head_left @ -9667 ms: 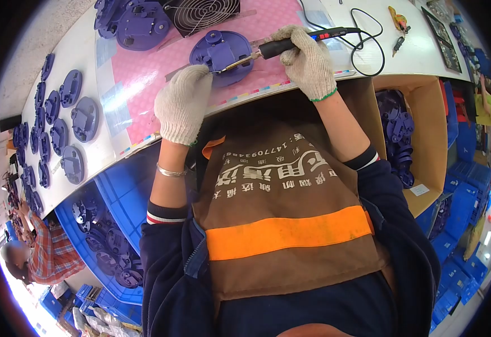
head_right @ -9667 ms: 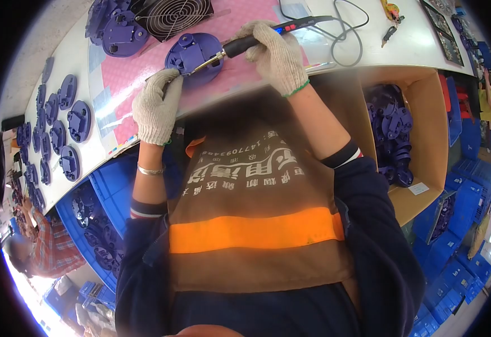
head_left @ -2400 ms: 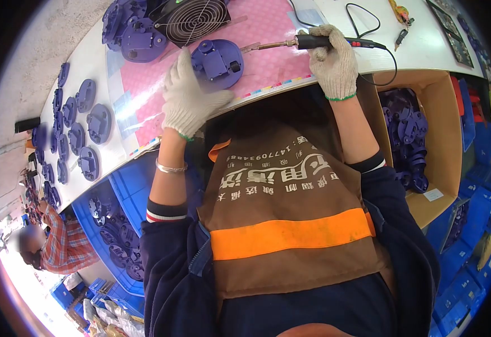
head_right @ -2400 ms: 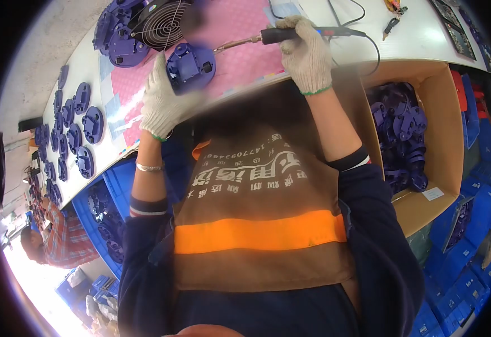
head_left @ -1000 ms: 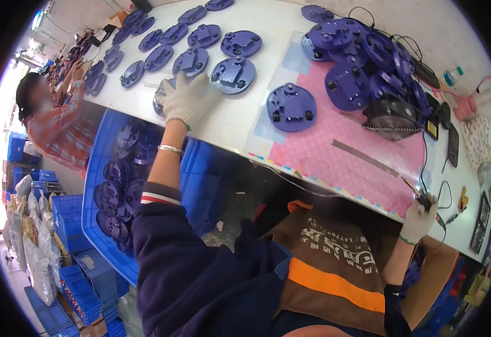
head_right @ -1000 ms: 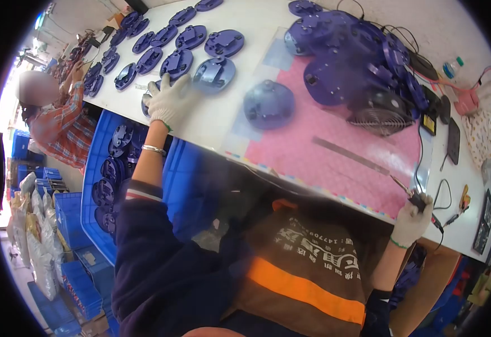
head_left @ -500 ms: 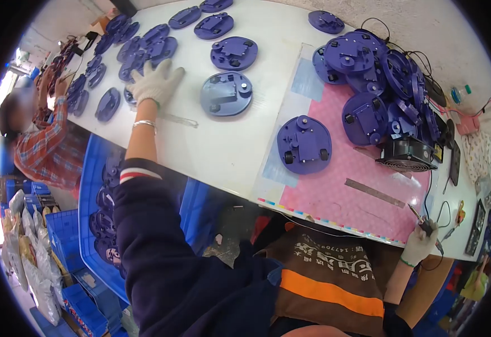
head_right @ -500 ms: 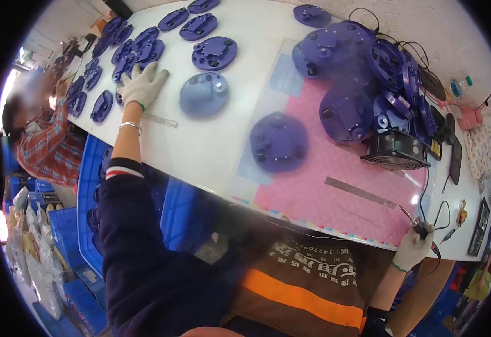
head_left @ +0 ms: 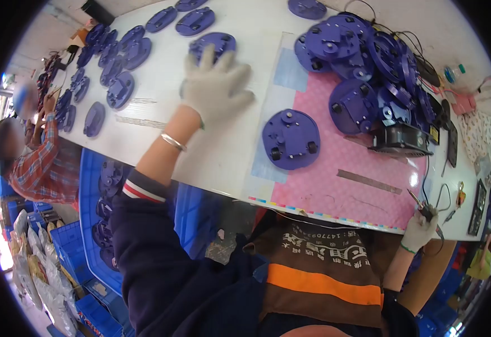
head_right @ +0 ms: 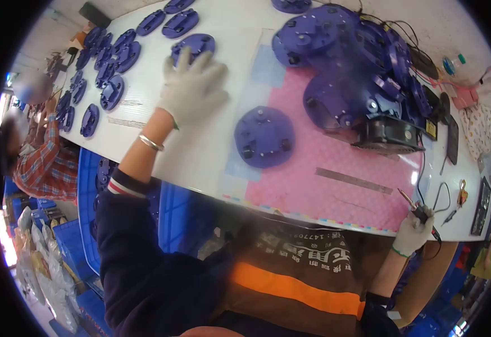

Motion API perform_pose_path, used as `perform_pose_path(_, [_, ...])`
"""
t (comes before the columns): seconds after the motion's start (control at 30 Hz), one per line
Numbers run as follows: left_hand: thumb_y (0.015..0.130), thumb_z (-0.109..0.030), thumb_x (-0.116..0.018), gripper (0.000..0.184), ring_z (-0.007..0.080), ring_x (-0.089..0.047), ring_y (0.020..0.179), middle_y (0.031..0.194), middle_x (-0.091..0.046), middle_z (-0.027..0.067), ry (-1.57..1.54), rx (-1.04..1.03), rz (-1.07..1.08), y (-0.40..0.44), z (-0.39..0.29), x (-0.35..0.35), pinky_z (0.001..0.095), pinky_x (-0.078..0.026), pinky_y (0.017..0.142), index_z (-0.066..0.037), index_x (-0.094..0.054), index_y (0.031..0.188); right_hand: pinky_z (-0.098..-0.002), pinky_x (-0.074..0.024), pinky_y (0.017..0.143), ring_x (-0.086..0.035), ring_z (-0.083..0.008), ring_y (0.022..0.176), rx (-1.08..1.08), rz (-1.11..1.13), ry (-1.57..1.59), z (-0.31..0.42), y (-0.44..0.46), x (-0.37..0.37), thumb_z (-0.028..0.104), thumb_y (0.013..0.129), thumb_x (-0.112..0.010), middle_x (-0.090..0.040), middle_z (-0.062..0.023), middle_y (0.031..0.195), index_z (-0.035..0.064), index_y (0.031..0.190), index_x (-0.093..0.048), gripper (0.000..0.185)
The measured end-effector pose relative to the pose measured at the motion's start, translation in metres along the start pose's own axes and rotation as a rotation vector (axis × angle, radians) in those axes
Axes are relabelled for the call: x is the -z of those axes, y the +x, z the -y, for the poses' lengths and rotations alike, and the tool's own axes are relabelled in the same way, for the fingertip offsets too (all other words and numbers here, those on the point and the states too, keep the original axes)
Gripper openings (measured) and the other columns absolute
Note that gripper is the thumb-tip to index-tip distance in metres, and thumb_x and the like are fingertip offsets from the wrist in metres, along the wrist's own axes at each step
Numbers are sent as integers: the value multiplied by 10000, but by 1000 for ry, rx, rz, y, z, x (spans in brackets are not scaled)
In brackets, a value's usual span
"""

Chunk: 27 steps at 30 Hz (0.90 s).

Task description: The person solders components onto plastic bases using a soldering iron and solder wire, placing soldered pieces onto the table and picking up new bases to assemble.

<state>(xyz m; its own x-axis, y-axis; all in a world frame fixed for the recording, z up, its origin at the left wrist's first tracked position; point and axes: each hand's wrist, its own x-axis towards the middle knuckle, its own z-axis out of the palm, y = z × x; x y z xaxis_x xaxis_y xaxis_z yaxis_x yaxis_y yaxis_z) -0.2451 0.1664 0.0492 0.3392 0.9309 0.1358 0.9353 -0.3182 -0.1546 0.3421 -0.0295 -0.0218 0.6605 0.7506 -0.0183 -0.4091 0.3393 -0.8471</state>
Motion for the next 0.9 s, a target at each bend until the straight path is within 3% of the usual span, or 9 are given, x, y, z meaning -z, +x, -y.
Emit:
perform_pose_path(0.23, [836, -521, -490, 536, 350, -271, 1364, 1396, -449, 50, 228, 190, -69, 20, 72, -28, 590, -174, 1073, -222, -507, 1282, -401, -436, 940, -565, -298, 997, -34, 58, 152, -2, -1, 2, 176, 915, -542, -601, -136, 1051, -23, 1080, -544, 258])
perform_pose_path(0.3, [844, -541, -513, 670, 354, -313, 1330, 1379, -437, 132, 416, 338, -90, 19, 73, -23, 567, -237, 1048, -210, -360, 1406, -404, -431, 952, -567, -293, 986, -43, 63, 174, -2, 0, 2, 184, 910, -553, -605, -134, 1041, -17, 1074, -548, 259])
perform_pose_path(0.37, [815, -509, -581, 736, 368, -367, 1280, 1355, -433, 192, 183, 343, -343, 10, 66, -33, 517, -303, 1027, -155, -341, 1414, -356, -441, 910, -559, -228, 864, 12, -14, 88, -6, 1, -2, 182, 908, -557, -611, -131, 1032, -13, 1065, -552, 250])
perform_pose_path(0.5, [614, -461, -764, 1020, 395, -439, 1182, 1278, -469, 230, -715, 140, -184, -35, -42, 6, 456, -374, 988, 34, -306, 1379, -256, -444, 787, -476, -129, 691, -21, -40, 139, -6, -8, -19, 174, 913, -552, -605, -116, 1039, -5, 1053, -552, 227])
perform_pose_path(0.57, [553, -461, -785, 1082, 380, -455, 1157, 1241, -490, 218, -670, 79, -131, -50, -85, 16, 455, -367, 990, 72, -303, 1362, -244, -441, 767, -454, -119, 668, -19, -65, 114, -5, -8, -22, 170, 914, -551, -600, -111, 1037, -2, 1043, -552, 215])
perform_pose_path(0.63, [513, -453, -796, 1116, 364, -468, 1134, 1212, -505, 208, -571, 51, -129, -56, -111, 16, 451, -360, 990, 87, -302, 1355, -336, -455, 867, -539, -113, 726, 261, 73, -567, -13, -4, -7, 171, 916, -553, -604, -104, 1048, 1, 1061, -559, 224])
perform_pose_path(0.7, [495, -437, -799, 1120, 347, -480, 1114, 1191, -515, 199, -416, 51, -174, -56, -125, 9, 444, -353, 990, 78, -302, 1357, -324, -455, 852, -485, -93, 642, -108, 131, 238, -4, 0, -6, 173, 910, -559, -603, -97, 1021, 1, 1036, -565, 213])
perform_pose_path(0.83, [519, -407, -793, 1077, 345, -497, 1105, 1165, -537, 202, -514, 140, -211, -56, -125, -1, 438, -366, 977, 34, -308, 1373, -223, -436, 629, -549, -151, 833, -112, 184, 266, -4, -5, -18, 142, 896, -568, -577, -123, 1020, -8, 1011, -550, 189])
perform_pose_path(0.9, [536, -387, -794, 1053, 360, -513, 1091, 1156, -543, 217, -538, 239, -204, -68, -108, 0, 437, -398, 953, 32, -310, 1372, -207, -425, 619, -545, -164, 882, -94, 149, 240, -6, -8, -21, 139, 900, -562, -578, -120, 1031, -9, 1030, -550, 198])
